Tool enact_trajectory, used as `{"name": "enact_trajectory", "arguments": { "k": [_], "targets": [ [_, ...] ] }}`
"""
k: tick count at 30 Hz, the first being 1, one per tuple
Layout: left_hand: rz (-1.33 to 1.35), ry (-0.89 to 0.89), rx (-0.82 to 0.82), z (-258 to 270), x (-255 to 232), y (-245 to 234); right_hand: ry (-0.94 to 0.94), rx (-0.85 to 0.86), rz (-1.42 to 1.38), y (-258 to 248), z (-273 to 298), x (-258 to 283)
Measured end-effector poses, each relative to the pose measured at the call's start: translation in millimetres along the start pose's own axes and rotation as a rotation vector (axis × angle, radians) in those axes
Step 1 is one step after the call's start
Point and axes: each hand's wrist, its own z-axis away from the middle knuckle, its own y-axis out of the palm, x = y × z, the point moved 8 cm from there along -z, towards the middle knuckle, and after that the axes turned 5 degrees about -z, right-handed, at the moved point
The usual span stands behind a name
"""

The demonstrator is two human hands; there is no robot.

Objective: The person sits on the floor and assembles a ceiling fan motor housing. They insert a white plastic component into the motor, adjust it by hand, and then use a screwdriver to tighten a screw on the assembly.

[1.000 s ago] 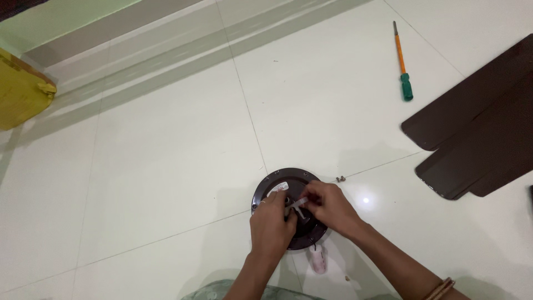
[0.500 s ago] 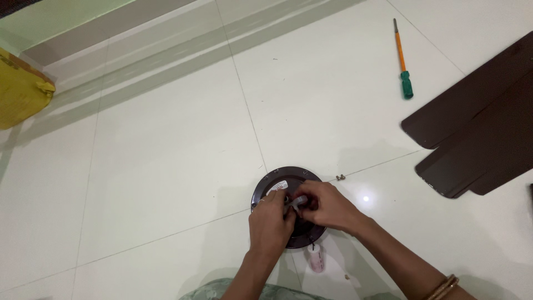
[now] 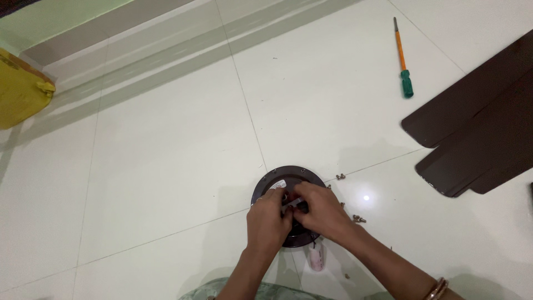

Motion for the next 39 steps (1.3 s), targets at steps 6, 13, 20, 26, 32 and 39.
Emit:
{"name": "enact_trajectory", "arguments": {
  "k": [6,13,20,26,32,39],
  "targets": [
    [0.005,-0.029,0.02,1,3,2,-0.006,-0.005,0.106,3,5,11],
    [-0.023,-0.01,0.0,4,4,4,-0.025,-0.08,0.197,1,10,10],
    [-0.029,0.01,-0.016,5,5,7,-0.017,-0.074,0.165,1,11,1],
    [-0.009,0.035,0.005,1,5,4,-0.043,-0.093,0.182,1,10,-1],
    [0.088,0.017,0.044,-5,5,-3,-0.09,-0.128,0.189,-3,8,3],
    [0.127,0.037,0.103,-11,6,-7,-0.106,-0.059,0.272,4,7,0]
  ]
}}
